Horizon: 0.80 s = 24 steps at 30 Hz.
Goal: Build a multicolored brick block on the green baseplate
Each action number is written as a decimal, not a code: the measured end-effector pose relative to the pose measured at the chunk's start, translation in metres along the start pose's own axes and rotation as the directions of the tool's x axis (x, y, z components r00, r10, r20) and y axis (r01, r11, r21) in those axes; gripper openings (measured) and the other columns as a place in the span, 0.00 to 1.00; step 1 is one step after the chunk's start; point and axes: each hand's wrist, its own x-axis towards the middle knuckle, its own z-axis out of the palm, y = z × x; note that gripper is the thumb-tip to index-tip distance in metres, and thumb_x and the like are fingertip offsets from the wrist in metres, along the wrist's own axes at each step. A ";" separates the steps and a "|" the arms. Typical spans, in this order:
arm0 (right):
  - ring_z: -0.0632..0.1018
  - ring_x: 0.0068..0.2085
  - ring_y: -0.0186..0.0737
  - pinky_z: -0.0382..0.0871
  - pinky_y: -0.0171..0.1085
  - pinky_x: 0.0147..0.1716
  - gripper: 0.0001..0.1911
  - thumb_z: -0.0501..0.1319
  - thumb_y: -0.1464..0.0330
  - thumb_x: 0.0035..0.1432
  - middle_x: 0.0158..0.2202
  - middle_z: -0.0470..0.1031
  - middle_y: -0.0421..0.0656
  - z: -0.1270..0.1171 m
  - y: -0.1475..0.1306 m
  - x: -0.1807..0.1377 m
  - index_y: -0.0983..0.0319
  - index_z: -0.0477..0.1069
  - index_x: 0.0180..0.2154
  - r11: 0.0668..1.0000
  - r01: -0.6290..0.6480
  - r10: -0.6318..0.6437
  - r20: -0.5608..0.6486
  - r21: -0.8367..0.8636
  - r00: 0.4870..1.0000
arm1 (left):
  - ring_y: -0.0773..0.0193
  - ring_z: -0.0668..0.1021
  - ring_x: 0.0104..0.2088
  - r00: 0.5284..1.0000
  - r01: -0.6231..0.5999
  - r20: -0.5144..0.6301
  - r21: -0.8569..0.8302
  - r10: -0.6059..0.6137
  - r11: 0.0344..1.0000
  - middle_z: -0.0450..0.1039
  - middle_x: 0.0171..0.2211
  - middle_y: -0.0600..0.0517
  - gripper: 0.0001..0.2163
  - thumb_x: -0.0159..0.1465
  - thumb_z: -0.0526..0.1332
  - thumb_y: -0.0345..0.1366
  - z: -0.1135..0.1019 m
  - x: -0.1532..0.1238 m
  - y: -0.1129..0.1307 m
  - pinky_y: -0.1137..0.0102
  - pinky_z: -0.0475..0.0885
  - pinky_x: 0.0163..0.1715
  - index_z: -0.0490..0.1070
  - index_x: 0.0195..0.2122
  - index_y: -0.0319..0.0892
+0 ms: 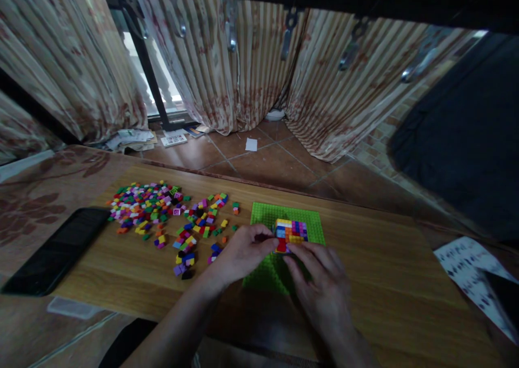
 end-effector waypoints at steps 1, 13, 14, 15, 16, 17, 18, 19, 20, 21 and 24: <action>0.75 0.40 0.43 0.72 0.42 0.39 0.09 0.62 0.70 0.63 0.40 0.78 0.46 0.001 0.000 0.000 0.61 0.76 0.46 1.000 0.003 -0.003 0.006 -0.002 1.000 | 0.68 0.70 0.29 1.000 -0.004 0.003 0.000 0.004 1.000 0.70 0.26 0.55 0.08 0.61 0.61 0.38 0.000 0.000 0.000 0.73 0.64 0.31 0.73 0.30 0.38; 0.75 0.39 0.44 0.69 0.43 0.40 0.08 0.61 0.71 0.65 0.39 0.79 0.46 0.007 -0.002 0.002 0.62 0.75 0.45 0.999 0.004 -0.004 -0.001 -0.052 1.000 | 0.68 0.70 0.29 1.000 -0.019 0.002 -0.003 0.019 1.000 0.71 0.27 0.55 0.09 0.61 0.61 0.39 -0.001 0.000 -0.001 0.73 0.65 0.31 0.74 0.30 0.38; 0.75 0.39 0.44 0.69 0.43 0.40 0.07 0.61 0.71 0.65 0.39 0.80 0.46 0.007 -0.003 0.002 0.63 0.75 0.44 0.999 -0.002 0.002 -0.003 -0.054 1.000 | 0.68 0.70 0.29 1.000 -0.017 0.003 -0.003 0.017 1.000 0.71 0.27 0.55 0.09 0.61 0.61 0.39 -0.001 0.000 0.000 0.73 0.64 0.31 0.74 0.31 0.38; 0.76 0.39 0.44 0.68 0.43 0.40 0.07 0.60 0.71 0.65 0.39 0.80 0.46 0.007 -0.003 0.002 0.63 0.75 0.43 0.998 -0.007 0.007 -0.007 -0.056 1.000 | 0.68 0.70 0.29 1.000 -0.012 0.003 -0.003 0.012 1.000 0.71 0.27 0.55 0.09 0.61 0.61 0.39 0.000 0.000 0.000 0.73 0.64 0.30 0.74 0.31 0.38; 0.76 0.38 0.44 0.68 0.43 0.40 0.07 0.60 0.71 0.65 0.38 0.80 0.46 0.006 -0.003 0.002 0.63 0.75 0.43 0.998 -0.011 0.011 -0.011 -0.055 1.000 | 0.68 0.70 0.28 1.000 -0.007 0.002 -0.003 0.007 1.000 0.71 0.26 0.55 0.09 0.61 0.61 0.39 0.000 -0.001 0.001 0.73 0.64 0.30 0.74 0.30 0.38; 0.76 0.38 0.44 0.68 0.42 0.40 0.06 0.61 0.71 0.65 0.38 0.80 0.46 0.005 -0.004 0.003 0.63 0.75 0.42 0.999 -0.014 0.013 -0.015 -0.051 1.000 | 0.68 0.69 0.28 1.000 -0.003 0.002 -0.002 0.003 1.000 0.70 0.26 0.55 0.09 0.61 0.61 0.39 0.000 -0.001 0.002 0.73 0.63 0.30 0.74 0.30 0.38; 0.76 0.37 0.43 0.68 0.42 0.39 0.06 0.61 0.71 0.65 0.37 0.80 0.46 0.005 -0.004 0.003 0.62 0.75 0.42 0.999 -0.015 0.014 -0.018 -0.043 1.000 | 0.68 0.69 0.28 1.000 -0.001 0.001 0.001 0.001 1.000 0.70 0.26 0.55 0.09 0.61 0.61 0.39 0.000 -0.001 0.002 0.73 0.63 0.30 0.74 0.30 0.38; 0.76 0.37 0.43 0.68 0.42 0.39 0.06 0.61 0.71 0.64 0.37 0.80 0.45 0.004 -0.005 0.003 0.62 0.75 0.42 0.999 -0.017 0.016 -0.022 -0.032 1.000 | 0.68 0.69 0.28 1.000 0.000 -0.001 0.005 0.000 1.000 0.70 0.26 0.55 0.09 0.61 0.61 0.39 0.000 -0.001 0.002 0.73 0.63 0.30 0.74 0.30 0.38; 0.77 0.37 0.43 0.68 0.42 0.39 0.05 0.61 0.71 0.64 0.37 0.81 0.45 0.004 -0.005 0.003 0.62 0.75 0.41 1.000 -0.018 0.018 -0.027 -0.021 0.999 | 0.68 0.69 0.28 1.000 0.000 -0.004 0.011 0.000 1.000 0.71 0.26 0.55 0.09 0.61 0.61 0.39 0.000 -0.001 0.003 0.73 0.63 0.30 0.74 0.30 0.38; 0.77 0.37 0.42 0.68 0.41 0.39 0.05 0.61 0.72 0.64 0.36 0.81 0.45 0.003 -0.005 0.003 0.62 0.75 0.41 1.000 -0.018 0.018 -0.032 -0.011 0.999 | 0.68 0.70 0.28 1.000 -0.002 -0.006 0.015 0.002 1.000 0.71 0.26 0.55 0.09 0.61 0.61 0.39 0.000 -0.001 0.003 0.73 0.63 0.30 0.74 0.30 0.38; 0.77 0.36 0.41 0.68 0.40 0.38 0.04 0.61 0.72 0.64 0.35 0.81 0.43 0.003 -0.006 0.004 0.61 0.75 0.40 1.000 -0.014 0.015 -0.052 0.011 0.999 | 0.68 0.70 0.28 1.000 -0.003 -0.006 0.021 0.003 1.000 0.71 0.27 0.55 0.09 0.61 0.61 0.39 0.000 -0.001 0.001 0.73 0.64 0.30 0.74 0.31 0.38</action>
